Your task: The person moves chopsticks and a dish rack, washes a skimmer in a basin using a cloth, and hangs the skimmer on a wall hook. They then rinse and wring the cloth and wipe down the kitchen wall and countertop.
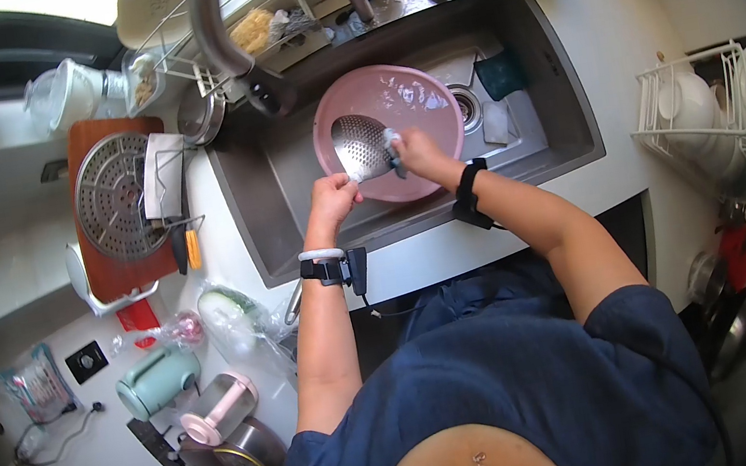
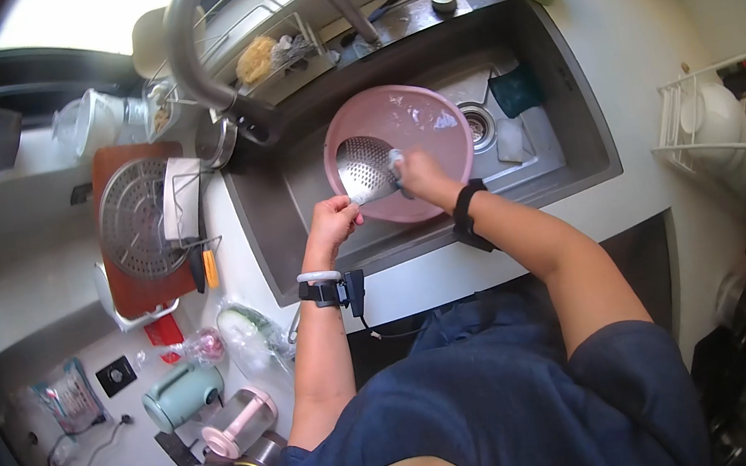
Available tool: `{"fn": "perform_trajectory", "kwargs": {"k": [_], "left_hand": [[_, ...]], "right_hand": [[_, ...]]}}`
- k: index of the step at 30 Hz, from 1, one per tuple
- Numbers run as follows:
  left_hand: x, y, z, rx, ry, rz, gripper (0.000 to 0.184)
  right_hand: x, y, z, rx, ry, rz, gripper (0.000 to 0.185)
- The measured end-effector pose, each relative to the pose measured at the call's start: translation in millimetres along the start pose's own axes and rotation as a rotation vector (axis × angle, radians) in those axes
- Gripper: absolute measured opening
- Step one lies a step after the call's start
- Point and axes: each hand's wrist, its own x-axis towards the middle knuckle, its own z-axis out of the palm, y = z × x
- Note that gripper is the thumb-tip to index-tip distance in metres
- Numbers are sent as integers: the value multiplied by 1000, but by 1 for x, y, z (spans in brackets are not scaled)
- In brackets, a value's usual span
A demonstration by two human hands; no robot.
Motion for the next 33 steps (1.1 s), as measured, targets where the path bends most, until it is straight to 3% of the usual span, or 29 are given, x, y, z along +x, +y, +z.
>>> {"fn": "perform_trajectory", "kwargs": {"k": [3, 11, 15, 21, 24, 33], "left_hand": [[-13, -1, -3, 26, 39, 35, 13], [-33, 6, -2, 116, 189, 202, 18], [-39, 9, -1, 122, 236, 196, 18], [-54, 24, -5, 201, 284, 252, 19], [-43, 20, 1, 160, 302, 270, 20], [-46, 38, 2, 195, 317, 267, 23]], "right_hand": [[14, 41, 5, -56, -22, 4, 30], [13, 70, -9, -306, -125, -93, 27], [-2, 43, -35, -313, -146, -25, 26], [15, 51, -54, -409, -67, -100, 38], [33, 62, -70, -284, 16, -13, 46], [33, 43, -82, -181, 71, -116, 41]]}}
